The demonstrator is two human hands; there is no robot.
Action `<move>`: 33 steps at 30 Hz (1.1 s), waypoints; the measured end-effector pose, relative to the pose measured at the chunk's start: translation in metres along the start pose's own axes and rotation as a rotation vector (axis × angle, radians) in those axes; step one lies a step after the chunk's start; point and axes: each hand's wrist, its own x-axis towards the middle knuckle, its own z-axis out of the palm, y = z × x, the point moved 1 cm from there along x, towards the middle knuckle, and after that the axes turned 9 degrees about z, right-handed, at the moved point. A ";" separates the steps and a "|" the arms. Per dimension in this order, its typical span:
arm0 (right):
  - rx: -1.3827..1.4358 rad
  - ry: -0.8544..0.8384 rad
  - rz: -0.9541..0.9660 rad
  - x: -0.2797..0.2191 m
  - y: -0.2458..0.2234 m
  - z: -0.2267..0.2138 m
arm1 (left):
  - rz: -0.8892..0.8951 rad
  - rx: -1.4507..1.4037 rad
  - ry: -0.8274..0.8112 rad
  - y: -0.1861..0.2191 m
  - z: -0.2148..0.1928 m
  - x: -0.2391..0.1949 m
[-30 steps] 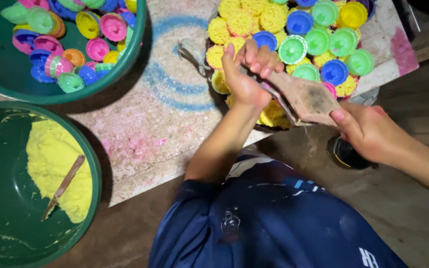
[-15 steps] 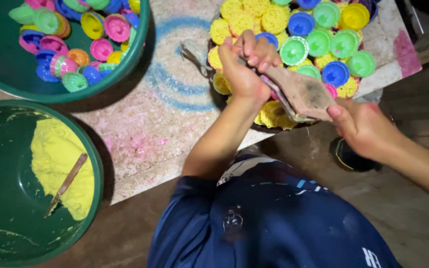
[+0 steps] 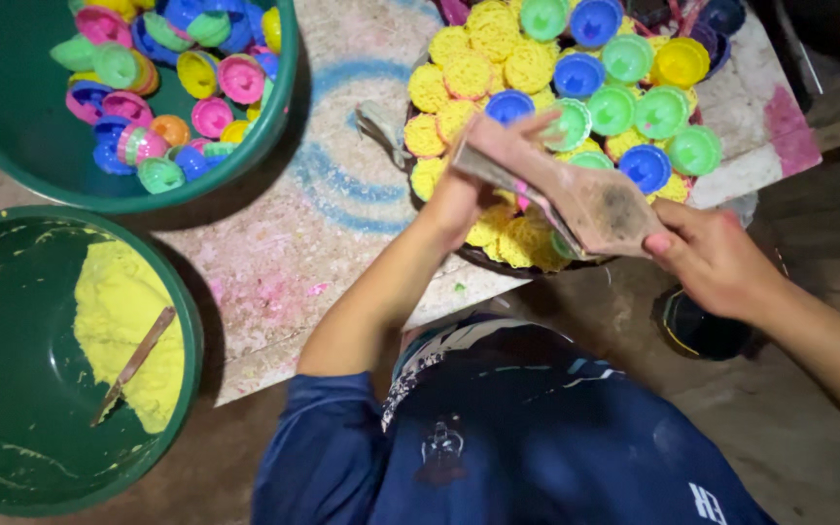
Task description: The person repeatedly scoops yellow paste from a green basin using a wooden stick and fills small colorful plastic molds arranged in a basket. The filled molds remain in the basket as the process continues.
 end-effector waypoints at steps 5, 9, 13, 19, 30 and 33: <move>0.003 0.055 -0.056 0.006 0.025 0.003 | -0.279 0.600 0.032 -0.059 -0.016 -0.016; 0.251 0.082 -0.096 0.013 0.038 0.003 | 0.399 1.191 -0.022 -0.053 -0.008 -0.056; 0.307 0.087 -0.107 0.021 0.044 -0.007 | 0.343 1.815 -0.145 -0.033 0.013 -0.082; 0.324 -0.060 -0.230 0.031 0.020 -0.020 | 0.594 1.667 0.104 0.004 0.042 -0.105; -0.524 -0.094 -1.633 0.030 -0.186 -0.018 | 0.475 1.156 -0.156 0.037 0.125 -0.163; -0.520 -0.408 -1.726 0.049 -0.228 0.009 | 0.333 1.219 -0.371 0.090 0.076 -0.221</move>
